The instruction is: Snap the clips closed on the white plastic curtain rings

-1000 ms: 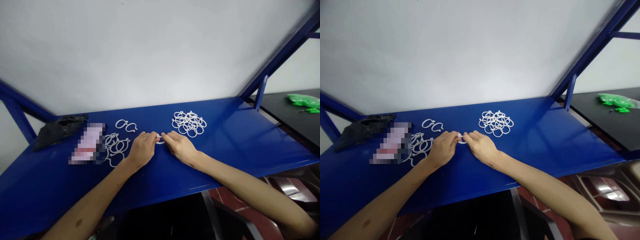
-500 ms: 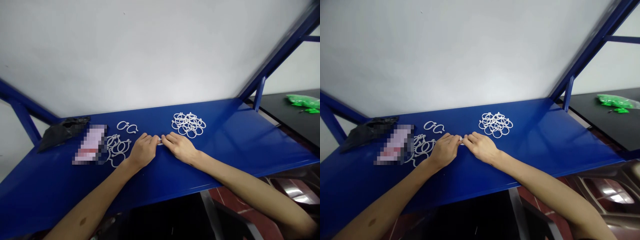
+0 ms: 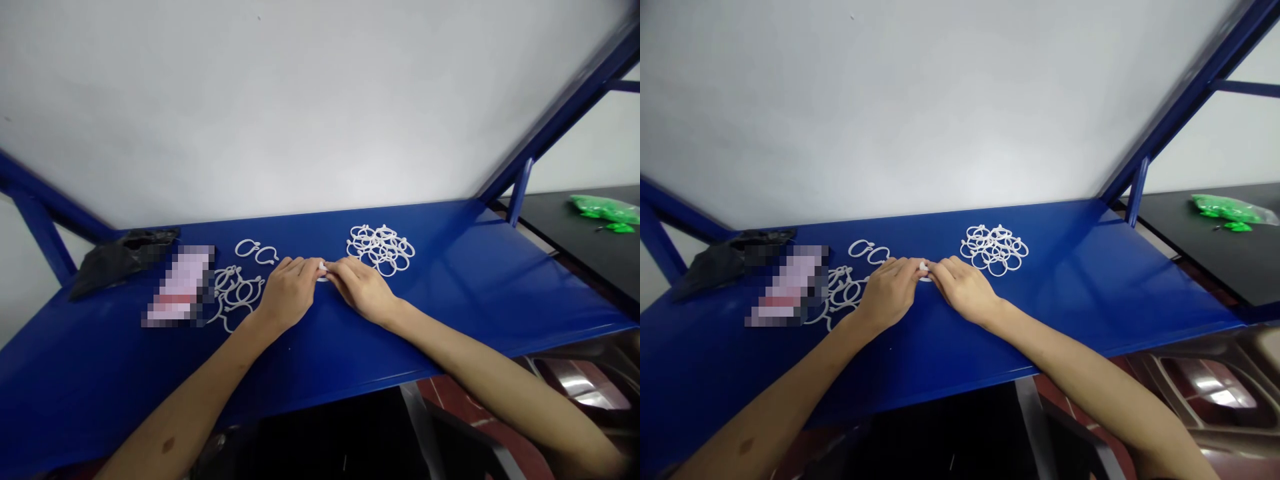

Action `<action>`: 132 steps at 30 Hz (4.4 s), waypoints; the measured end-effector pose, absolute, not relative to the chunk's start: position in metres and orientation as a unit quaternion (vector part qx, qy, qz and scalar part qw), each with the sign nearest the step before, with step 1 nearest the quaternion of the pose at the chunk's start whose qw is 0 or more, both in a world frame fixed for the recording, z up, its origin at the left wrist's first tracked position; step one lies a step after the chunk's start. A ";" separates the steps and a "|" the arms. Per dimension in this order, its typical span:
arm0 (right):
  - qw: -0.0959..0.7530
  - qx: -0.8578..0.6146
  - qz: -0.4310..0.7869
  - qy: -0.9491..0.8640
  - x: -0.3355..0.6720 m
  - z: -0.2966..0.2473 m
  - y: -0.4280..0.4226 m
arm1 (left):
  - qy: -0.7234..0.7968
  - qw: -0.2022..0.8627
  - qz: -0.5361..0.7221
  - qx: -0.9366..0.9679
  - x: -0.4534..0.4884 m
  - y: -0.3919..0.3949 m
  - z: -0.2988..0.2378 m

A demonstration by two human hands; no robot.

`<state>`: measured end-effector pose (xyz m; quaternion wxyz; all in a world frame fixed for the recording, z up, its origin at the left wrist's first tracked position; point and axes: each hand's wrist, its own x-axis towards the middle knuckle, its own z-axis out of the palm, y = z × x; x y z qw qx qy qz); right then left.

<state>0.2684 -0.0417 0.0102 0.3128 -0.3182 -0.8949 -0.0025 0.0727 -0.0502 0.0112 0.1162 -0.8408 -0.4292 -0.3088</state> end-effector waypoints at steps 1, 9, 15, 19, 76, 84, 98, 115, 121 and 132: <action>0.322 -0.316 0.020 -0.892 0.268 0.011 -0.042 | -0.431 0.110 -0.307 -0.841 0.072 -0.050 0.012; 0.405 -0.299 0.132 -0.854 0.277 0.025 -0.033 | -0.444 0.109 -0.267 -0.848 0.068 -0.047 0.013; 0.359 -0.413 0.011 -0.837 0.326 0.045 0.024 | -0.580 0.139 -0.186 -0.780 0.041 -0.031 0.011; 0.270 -0.465 -0.009 -0.843 0.357 0.039 0.067 | -0.615 0.156 -0.114 -0.765 0.028 -0.028 0.011; 0.419 -0.283 0.257 -0.824 0.279 0.013 -0.047 | -0.512 -0.336 -0.490 -0.620 0.083 -0.062 0.011; 0.403 -0.314 0.230 -0.829 0.279 0.024 -0.042 | -0.474 -0.161 -0.406 -0.764 0.068 -0.049 0.013; 0.349 -0.663 0.132 -0.649 0.393 0.013 0.049 | -0.705 0.101 -0.111 -0.694 0.003 -0.012 0.009; 0.360 -0.679 0.069 -0.636 0.390 0.015 0.048 | -0.718 0.123 -0.075 -0.681 -0.007 -0.011 0.006; 0.410 -0.586 -0.031 -0.699 0.372 0.021 0.030 | -0.668 0.053 -0.224 -0.708 0.017 -0.019 0.024; 0.417 -0.339 0.292 -0.791 0.280 0.014 -0.035 | -0.483 -0.437 -0.452 -0.609 0.079 -0.050 0.022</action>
